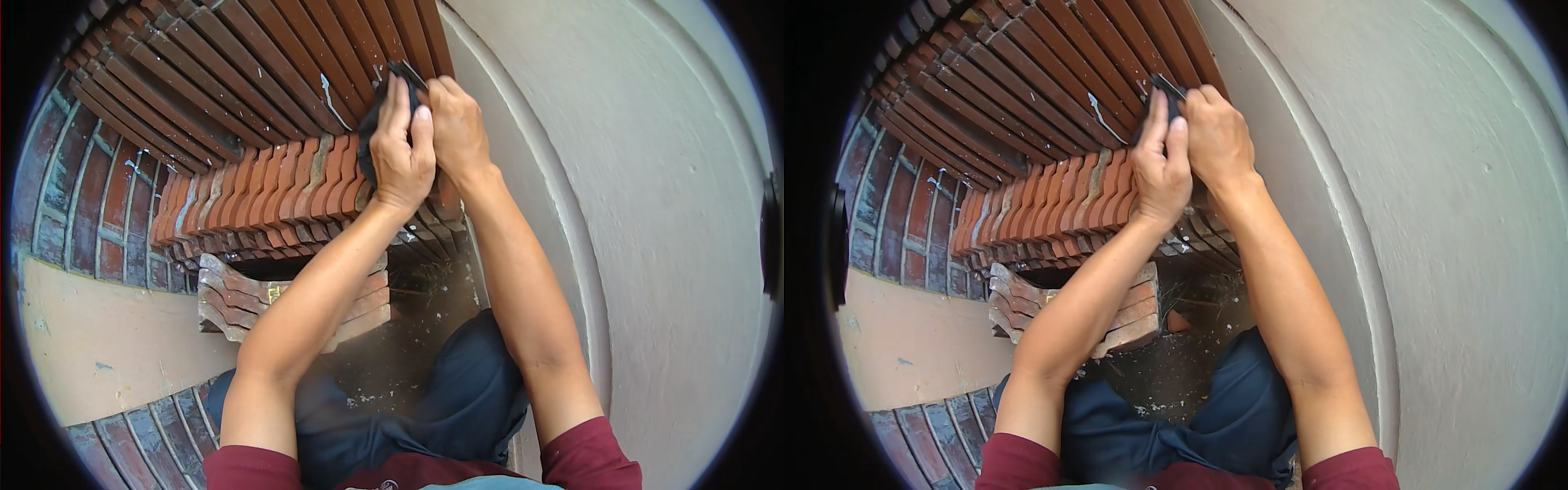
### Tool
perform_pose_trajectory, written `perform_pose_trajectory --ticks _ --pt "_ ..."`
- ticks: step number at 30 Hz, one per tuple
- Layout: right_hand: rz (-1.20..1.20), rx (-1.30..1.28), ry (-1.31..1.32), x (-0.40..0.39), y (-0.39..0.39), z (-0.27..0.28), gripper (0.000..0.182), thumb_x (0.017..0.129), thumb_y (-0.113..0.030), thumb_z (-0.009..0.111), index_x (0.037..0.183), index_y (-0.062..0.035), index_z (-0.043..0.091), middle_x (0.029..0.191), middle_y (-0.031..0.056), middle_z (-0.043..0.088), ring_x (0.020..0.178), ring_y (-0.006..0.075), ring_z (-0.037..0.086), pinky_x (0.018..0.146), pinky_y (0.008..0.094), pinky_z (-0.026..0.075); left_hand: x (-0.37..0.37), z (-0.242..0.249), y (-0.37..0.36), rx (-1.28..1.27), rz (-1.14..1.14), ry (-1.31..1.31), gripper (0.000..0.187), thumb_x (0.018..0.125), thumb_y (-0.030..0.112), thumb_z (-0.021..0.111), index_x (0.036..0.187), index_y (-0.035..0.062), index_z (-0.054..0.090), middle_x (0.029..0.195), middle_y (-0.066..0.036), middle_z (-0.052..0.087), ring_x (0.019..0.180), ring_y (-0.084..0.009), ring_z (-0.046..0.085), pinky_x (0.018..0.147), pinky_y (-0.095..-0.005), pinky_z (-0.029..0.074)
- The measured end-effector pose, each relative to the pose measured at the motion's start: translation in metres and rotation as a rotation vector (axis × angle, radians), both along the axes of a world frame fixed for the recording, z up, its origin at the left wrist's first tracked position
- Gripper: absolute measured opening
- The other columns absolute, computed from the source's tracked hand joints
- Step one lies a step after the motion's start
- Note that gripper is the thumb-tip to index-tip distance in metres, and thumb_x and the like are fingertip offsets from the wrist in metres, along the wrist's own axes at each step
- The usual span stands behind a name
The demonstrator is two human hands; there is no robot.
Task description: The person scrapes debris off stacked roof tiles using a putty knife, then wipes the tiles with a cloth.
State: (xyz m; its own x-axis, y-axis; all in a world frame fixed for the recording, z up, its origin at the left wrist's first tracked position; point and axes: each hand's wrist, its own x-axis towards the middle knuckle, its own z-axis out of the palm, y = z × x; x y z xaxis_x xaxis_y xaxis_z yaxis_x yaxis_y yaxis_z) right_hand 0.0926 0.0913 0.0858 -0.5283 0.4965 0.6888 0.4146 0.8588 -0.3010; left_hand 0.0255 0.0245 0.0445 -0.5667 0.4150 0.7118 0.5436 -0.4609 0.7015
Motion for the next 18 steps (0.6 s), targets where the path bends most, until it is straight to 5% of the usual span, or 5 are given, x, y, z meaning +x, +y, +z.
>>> perform_pose_trajectory --ticks 7,10,14,18 --pt "0.044 0.023 0.043 -0.002 -0.001 0.014 0.019 0.094 -0.016 0.06 0.084 0.0001 0.06 0.089 0.0181 0.064 0.081 0.0432 0.066 0.071 0.0517 0.053 -0.002 0.011 0.002 0.091 0.002 0.098 0.055 0.101 0.02 0.048 0.142 -0.0164 0.041 0.147 -0.035 0.043 0.139 -0.0443 0.043 0.117 -0.0414 0.034" --pt "0.047 0.067 0.068 -0.014 -0.002 0.032 0.018 0.093 -0.016 0.059 0.085 -0.0008 0.06 0.091 0.0184 0.065 0.083 0.0441 0.066 0.071 0.0519 0.054 -0.012 0.025 0.005 0.133 -0.073 -0.082 0.053 0.101 0.02 0.046 0.14 -0.0158 0.044 0.146 -0.035 0.044 0.137 -0.0443 0.046 0.115 -0.0413 0.036" --pt "-0.024 -0.022 -0.037 0.0 0.002 0.005 0.018 0.093 -0.016 0.059 0.085 -0.0002 0.059 0.093 0.0192 0.065 0.084 0.0443 0.066 0.072 0.052 0.054 -0.001 0.001 0.002 -0.002 0.005 0.055 0.053 0.102 0.021 0.045 0.14 -0.0155 0.044 0.144 -0.038 0.044 0.133 -0.0475 0.048 0.114 -0.0425 0.037" --pt "-0.074 -0.119 -0.134 0.02 0.004 -0.018 0.018 0.093 -0.016 0.059 0.084 0.0004 0.059 0.092 0.0189 0.064 0.085 0.0438 0.066 0.072 0.0512 0.053 0.018 -0.014 -0.002 -0.168 -0.097 -0.105 0.058 0.102 0.026 0.047 0.139 -0.0182 0.042 0.145 -0.039 0.042 0.138 -0.0482 0.042 0.117 -0.0428 0.033"
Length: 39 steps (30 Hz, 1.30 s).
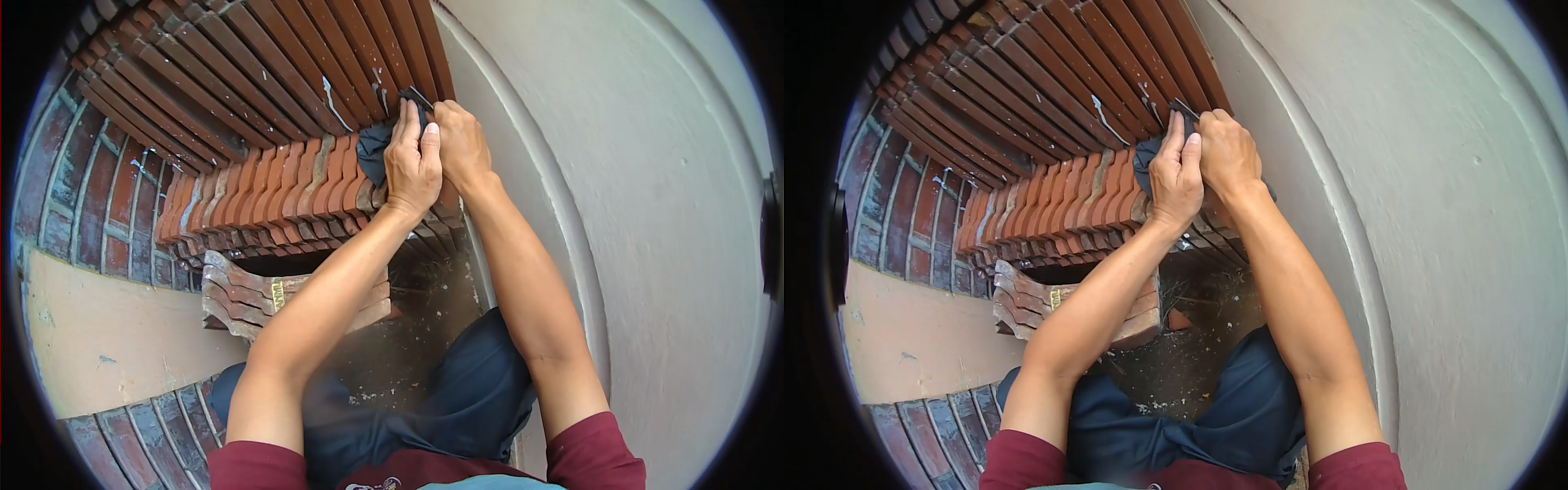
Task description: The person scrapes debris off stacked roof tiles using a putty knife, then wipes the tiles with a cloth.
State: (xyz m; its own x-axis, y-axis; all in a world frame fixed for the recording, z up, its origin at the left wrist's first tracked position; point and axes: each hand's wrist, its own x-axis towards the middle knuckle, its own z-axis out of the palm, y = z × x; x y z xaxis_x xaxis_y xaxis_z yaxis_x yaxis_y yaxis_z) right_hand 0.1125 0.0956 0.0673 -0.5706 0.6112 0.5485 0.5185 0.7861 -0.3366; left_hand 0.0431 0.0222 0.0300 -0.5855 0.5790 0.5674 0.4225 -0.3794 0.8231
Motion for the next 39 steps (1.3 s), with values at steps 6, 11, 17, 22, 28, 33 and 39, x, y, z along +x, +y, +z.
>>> perform_pose_trajectory --ticks 6,11,17,22,28,33,39 --pt "0.134 0.164 0.209 -0.013 -0.013 0.05 0.017 0.09 -0.014 0.062 0.083 0.0002 0.057 0.088 0.0191 0.063 0.084 0.044 0.064 0.072 0.0511 0.052 -0.008 0.041 -0.005 0.267 0.057 0.167 0.059 0.103 0.025 0.044 0.145 -0.0167 0.037 0.155 -0.032 0.035 0.147 -0.0395 0.034 0.12 -0.0392 0.027" --pt "0.148 0.161 0.165 -0.03 0.012 0.032 0.018 0.091 -0.016 0.062 0.084 -0.0002 0.057 0.088 0.0189 0.064 0.084 0.0439 0.065 0.072 0.051 0.053 -0.021 0.031 0.004 0.202 0.095 0.187 0.058 0.105 0.026 0.042 0.143 -0.0174 0.037 0.155 -0.033 0.034 0.146 -0.0404 0.033 0.121 -0.0388 0.024" --pt "0.079 -0.008 0.012 0.004 0.018 -0.003 0.019 0.093 -0.017 0.061 0.085 0.0 0.06 0.089 0.0192 0.064 0.084 0.0448 0.065 0.07 0.0514 0.052 0.002 -0.003 0.002 0.011 0.048 0.163 0.058 0.103 0.028 0.045 0.138 -0.0176 0.044 0.147 -0.041 0.037 0.139 -0.0513 0.038 0.118 -0.0456 0.031" --pt "0.074 -0.309 0.3 0.001 0.012 0.015 0.028 0.093 -0.024 0.063 0.085 0.0026 0.058 0.078 0.0247 0.066 0.073 0.042 0.064 0.069 0.0445 0.05 -0.007 0.009 0.001 0.143 0.064 0.406 0.054 0.105 0.029 0.044 0.132 -0.0163 0.053 0.146 -0.04 0.04 0.139 -0.0509 0.039 0.118 -0.0485 0.029" --pt "0.118 -0.3 0.398 -0.027 0.01 0.023 0.029 0.091 -0.024 0.064 0.087 0.0039 0.061 0.08 0.0257 0.066 0.074 0.0346 0.068 0.07 0.0435 0.052 -0.027 0.021 0.005 0.187 0.142 0.446 0.057 0.102 0.027 0.045 0.133 -0.021 0.048 0.145 -0.041 0.041 0.136 -0.0524 0.041 0.118 -0.0501 0.03" --pt "0.078 -0.28 0.371 -0.036 0.014 0.027 0.031 0.091 -0.026 0.065 0.085 0.0047 0.061 0.081 0.0275 0.067 0.08 0.0393 0.07 0.072 0.0457 0.052 -0.033 0.03 0.0 0.171 0.151 0.437 0.05 0.103 0.025 0.042 0.127 -0.0161 0.058 0.14 -0.037 0.049 0.135 -0.0487 0.045 0.117 -0.0486 0.031" --pt "0.092 -0.207 0.388 -0.024 0.016 0.017 0.031 0.092 -0.028 0.065 0.086 0.0018 0.061 0.08 0.0233 0.066 0.075 0.0373 0.066 0.07 0.043 0.052 -0.03 0.025 0.011 0.188 0.199 0.52 0.048 0.104 0.025 0.04 0.126 -0.0122 0.061 0.142 -0.036 0.048 0.137 -0.0483 0.043 0.117 -0.0486 0.03"
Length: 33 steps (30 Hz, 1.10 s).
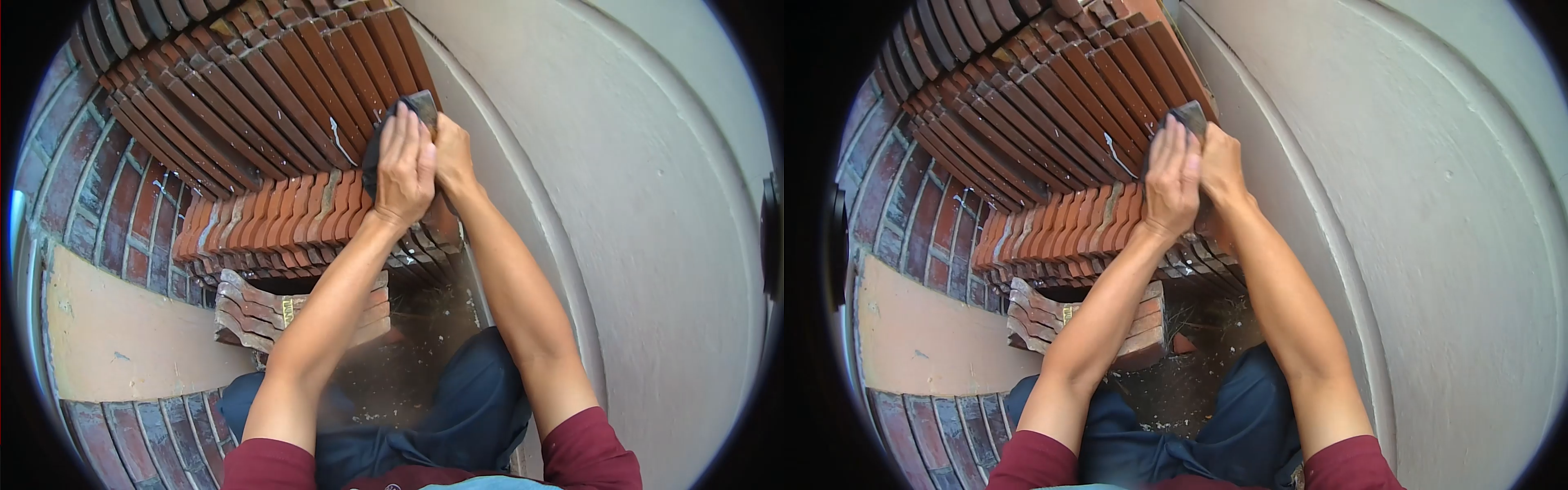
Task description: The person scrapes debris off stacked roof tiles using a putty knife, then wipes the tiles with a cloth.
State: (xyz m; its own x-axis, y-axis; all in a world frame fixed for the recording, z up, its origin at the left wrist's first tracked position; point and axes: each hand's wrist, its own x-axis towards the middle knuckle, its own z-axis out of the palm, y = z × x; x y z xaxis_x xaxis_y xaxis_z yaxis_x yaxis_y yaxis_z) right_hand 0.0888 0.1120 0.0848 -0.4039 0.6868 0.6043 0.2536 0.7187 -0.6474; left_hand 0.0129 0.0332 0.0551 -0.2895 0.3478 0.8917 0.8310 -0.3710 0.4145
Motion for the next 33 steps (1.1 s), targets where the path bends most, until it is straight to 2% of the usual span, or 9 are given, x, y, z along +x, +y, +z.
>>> perform_pose_trajectory --ticks 2,3,11,18,19,22,26,30,33 --pt "0.011 0.055 0.022 -0.024 0.005 0.023 0.03 0.093 -0.027 0.064 0.086 0.0019 0.061 0.08 0.0237 0.066 0.074 0.0363 0.066 0.07 0.0433 0.051 -0.013 0.029 -0.004 0.077 0.042 0.018 0.048 0.103 0.024 0.04 0.127 -0.0128 0.061 0.141 -0.036 0.049 0.136 -0.048 0.045 0.117 -0.0489 0.031" --pt "0.065 0.077 0.115 -0.035 0.005 0.034 0.033 0.09 -0.026 0.066 0.08 0.0047 0.057 0.082 0.0309 0.064 0.081 0.0491 0.064 0.069 0.0499 0.05 -0.02 0.041 -0.006 0.097 0.044 0.027 0.048 0.103 0.023 0.04 0.127 -0.0131 0.06 0.142 -0.036 0.049 0.135 -0.0481 0.045 0.117 -0.0488 0.031" --pt "-0.116 -0.048 -0.283 -0.001 -0.001 0.003 0.035 0.092 -0.032 0.063 0.087 0.0032 0.061 0.087 0.0309 0.067 0.087 0.0493 0.065 0.075 0.0525 0.051 0.001 -0.016 -0.01 -0.103 -0.052 -0.05 0.051 0.104 0.024 0.038 0.126 -0.017 0.058 0.141 -0.042 0.045 0.136 -0.0519 0.042 0.118 -0.0511 0.029" --pt "-0.096 0.132 -0.146 -0.038 -0.007 0.06 0.038 0.094 -0.035 0.062 0.09 0.0022 0.064 0.089 0.0314 0.068 0.089 0.0485 0.068 0.077 0.0548 0.053 -0.036 0.065 -0.017 0.073 0.048 0.081 0.048 0.104 0.024 0.041 0.122 -0.0158 0.061 0.138 -0.038 0.05 0.133 -0.0503 0.046 0.116 -0.05 0.033" --pt "-0.109 0.148 -0.149 -0.038 -0.008 0.063 0.038 0.094 -0.036 0.062 0.09 0.0022 0.064 0.089 0.0314 0.068 0.089 0.0484 0.068 0.077 0.0549 0.053 -0.035 0.058 -0.016 0.015 0.075 0.089 0.048 0.105 0.026 0.038 0.127 -0.01 0.062 0.145 -0.033 0.048 0.138 -0.0451 0.044 0.118 -0.0447 0.031" --pt "-0.162 0.038 -0.273 -0.014 0.007 0.017 0.039 0.094 -0.036 0.062 0.091 0.0027 0.064 0.089 0.031 0.069 0.088 0.0486 0.068 0.077 0.0546 0.054 -0.01 0.024 -0.016 -0.137 -0.05 -0.049 0.047 0.105 0.026 0.04 0.132 -0.0073 0.06 0.147 -0.033 0.045 0.14 -0.0451 0.041 0.119 -0.0455 0.029" --pt "-0.174 -0.031 -0.362 0.007 -0.002 0.004 0.039 0.095 -0.036 0.061 0.091 0.0029 0.062 0.091 0.0308 0.069 0.09 0.0483 0.068 0.076 0.0541 0.054 0.003 -0.014 -0.011 -0.177 -0.078 -0.029 0.051 0.104 0.027 0.041 0.133 -0.0124 0.055 0.147 -0.037 0.041 0.141 -0.0475 0.038 0.12 -0.0478 0.027" --pt "-0.074 0.157 -0.156 -0.032 -0.004 0.041 0.039 0.095 -0.036 0.061 0.09 0.0025 0.061 0.091 0.0292 0.069 0.089 0.0483 0.067 0.076 0.0549 0.053 -0.021 0.042 -0.016 0.018 0.031 -0.017 0.052 0.103 0.027 0.042 0.131 -0.0148 0.055 0.145 -0.036 0.044 0.139 -0.0467 0.041 0.118 -0.0459 0.031" --pt "-0.12 0.154 -0.193 -0.041 -0.013 0.066 0.04 0.095 -0.037 0.061 0.092 0.0024 0.062 0.092 0.0299 0.068 0.09 0.0483 0.067 0.077 0.0552 0.053 -0.037 0.063 -0.018 0.027 0.087 0.081 0.051 0.103 0.026 0.043 0.132 -0.0135 0.055 0.143 -0.035 0.048 0.135 -0.0465 0.046 0.117 -0.0455 0.033"
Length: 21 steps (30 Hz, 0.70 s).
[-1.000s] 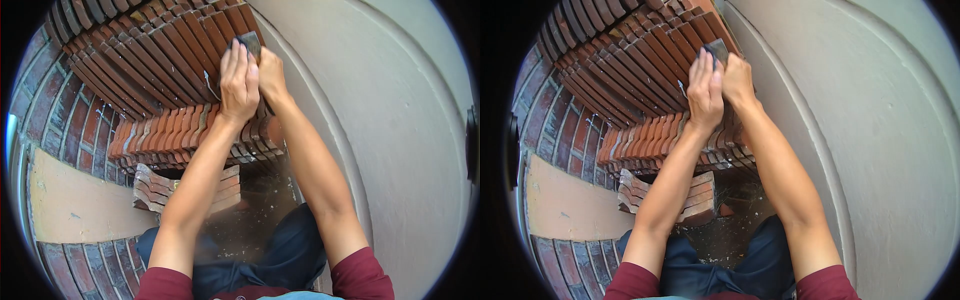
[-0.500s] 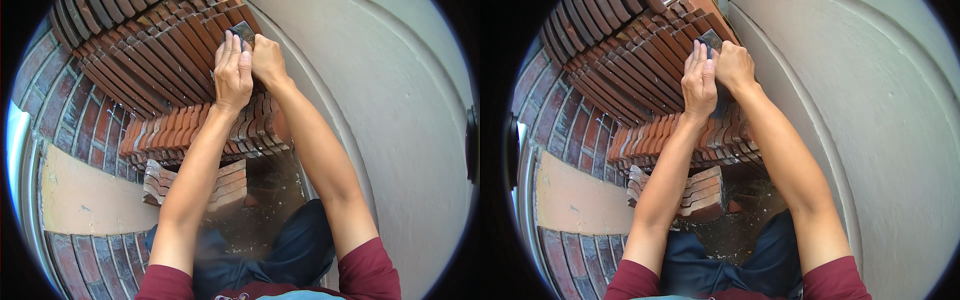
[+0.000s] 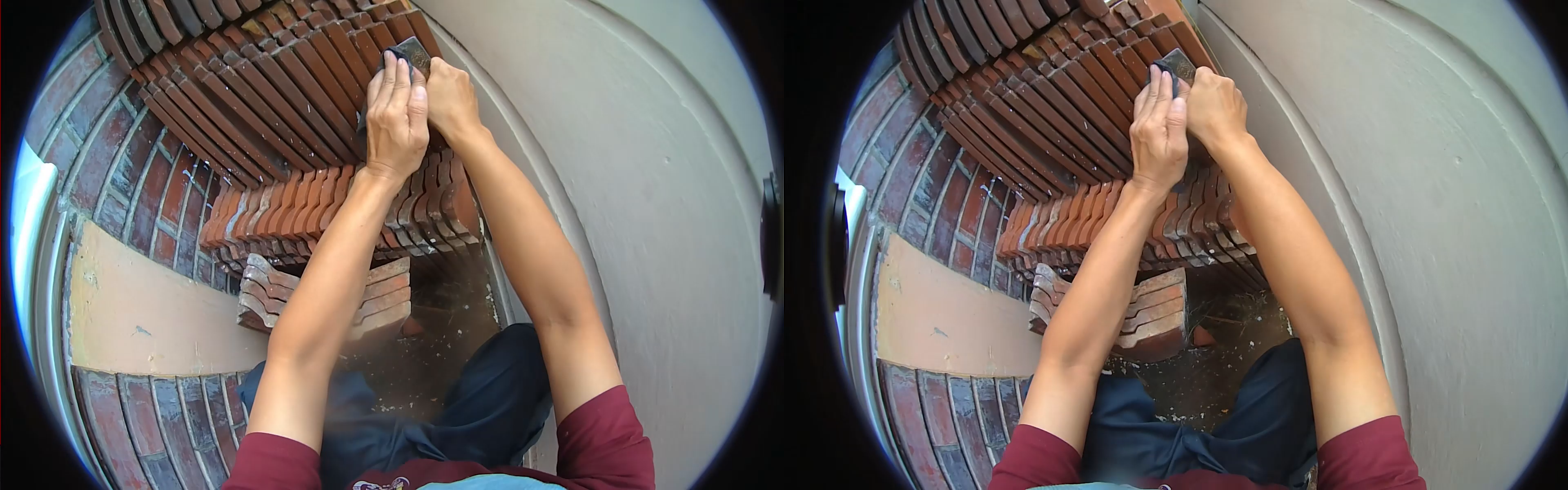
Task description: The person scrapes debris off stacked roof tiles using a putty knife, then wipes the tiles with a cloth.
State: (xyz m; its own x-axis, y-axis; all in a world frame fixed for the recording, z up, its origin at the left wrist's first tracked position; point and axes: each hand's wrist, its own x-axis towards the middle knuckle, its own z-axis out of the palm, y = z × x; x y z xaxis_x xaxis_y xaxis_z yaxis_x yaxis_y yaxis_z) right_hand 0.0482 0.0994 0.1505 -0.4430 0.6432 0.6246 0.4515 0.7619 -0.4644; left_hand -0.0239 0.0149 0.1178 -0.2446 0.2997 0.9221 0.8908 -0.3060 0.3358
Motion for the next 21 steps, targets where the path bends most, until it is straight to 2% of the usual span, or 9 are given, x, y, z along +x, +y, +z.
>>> perform_pose_trajectory --ticks 2,5,6,8,10,12,15,18,21 --pt "-0.001 0.03 -0.013 0.009 0.014 -0.02 0.039 0.095 -0.037 0.062 0.093 0.0025 0.063 0.093 0.0304 0.068 0.091 0.0485 0.067 0.078 0.0553 0.053 0.01 -0.017 0.003 -0.059 -0.049 -0.058 0.051 0.103 0.026 0.043 0.133 -0.0126 0.055 0.143 -0.035 0.047 0.135 -0.0466 0.045 0.117 -0.0456 0.033" --pt "-0.118 -0.169 -0.198 0.039 0.014 -0.058 0.038 0.095 -0.035 0.062 0.094 0.0029 0.063 0.095 0.0301 0.069 0.092 0.049 0.067 0.081 0.0553 0.053 0.033 -0.062 0.003 -0.246 -0.163 -0.128 0.051 0.103 0.028 0.042 0.138 -0.0089 0.053 0.147 -0.036 0.042 0.14 -0.0474 0.04 0.119 -0.0475 0.029" --pt "-0.12 -0.162 -0.228 0.044 0.01 -0.065 0.037 0.095 -0.035 0.061 0.094 0.0028 0.062 0.094 0.0301 0.069 0.092 0.0492 0.067 0.081 0.0554 0.053 0.04 -0.083 0.003 -0.245 -0.187 -0.135 0.051 0.104 0.027 0.042 0.137 -0.0095 0.052 0.148 -0.037 0.041 0.14 -0.0479 0.039 0.119 -0.048 0.028" --pt "-0.138 -0.141 -0.29 0.055 0.004 -0.068 0.037 0.096 -0.034 0.06 0.094 0.0025 0.061 0.093 0.0301 0.069 0.092 0.0494 0.066 0.08 0.0556 0.052 0.046 -0.091 0.004 -0.246 -0.204 -0.14 0.052 0.104 0.027 0.043 0.138 -0.0115 0.051 0.148 -0.038 0.039 0.14 -0.0488 0.038 0.119 -0.0484 0.027" --pt "-0.078 -0.132 -0.188 0.053 0.003 -0.06 0.035 0.097 -0.032 0.06 0.093 0.0026 0.059 0.092 0.0303 0.068 0.091 0.0502 0.066 0.08 0.0559 0.052 0.038 -0.078 0.002 -0.252 -0.172 -0.134 0.054 0.103 0.027 0.043 0.138 -0.0139 0.049 0.148 -0.038 0.039 0.14 -0.0496 0.037 0.119 -0.048 0.027" --pt "0.007 -0.154 -0.04 0.039 0.0 -0.044 0.032 0.097 -0.028 0.059 0.09 0.0026 0.055 0.091 0.0308 0.067 0.091 0.0511 0.065 0.078 0.0556 0.051 0.031 -0.053 0.007 -0.12 -0.153 -0.157 0.056 0.103 0.027 0.043 0.138 -0.0161 0.046 0.149 -0.038 0.038 0.14 -0.0495 0.037 0.119 -0.0472 0.028" --pt "0.113 0.018 0.116 0.018 0.0 -0.007 0.03 0.097 -0.026 0.059 0.089 0.0027 0.053 0.09 0.0305 0.067 0.089 0.0509 0.065 0.077 0.0553 0.052 0.021 -0.005 0.008 0.033 -0.142 -0.165 0.057 0.103 0.026 0.043 0.138 -0.0183 0.045 0.149 -0.037 0.039 0.14 -0.0472 0.039 0.119 -0.0436 0.029" --pt "0.078 0.105 0.082 0.014 -0.001 0.017 0.028 0.097 -0.024 0.059 0.089 0.0025 0.051 0.089 0.0297 0.067 0.087 0.0504 0.065 0.074 0.0555 0.052 0.017 0.013 0.007 0.019 -0.175 -0.218 0.055 0.102 0.025 0.044 0.135 -0.0184 0.048 0.148 -0.036 0.042 0.139 -0.0458 0.041 0.118 -0.0427 0.03" --pt "0.059 0.127 0.063 0.021 0.011 -0.024 0.025 0.097 -0.021 0.058 0.09 0.0017 0.05 0.088 0.0287 0.067 0.085 0.0501 0.066 0.071 0.056 0.052 0.029 -0.002 0.006 -0.085 -0.168 -0.3 0.055 0.101 0.025 0.046 0.135 -0.0182 0.049 0.147 -0.035 0.043 0.139 -0.0448 0.043 0.118 -0.0422 0.03"
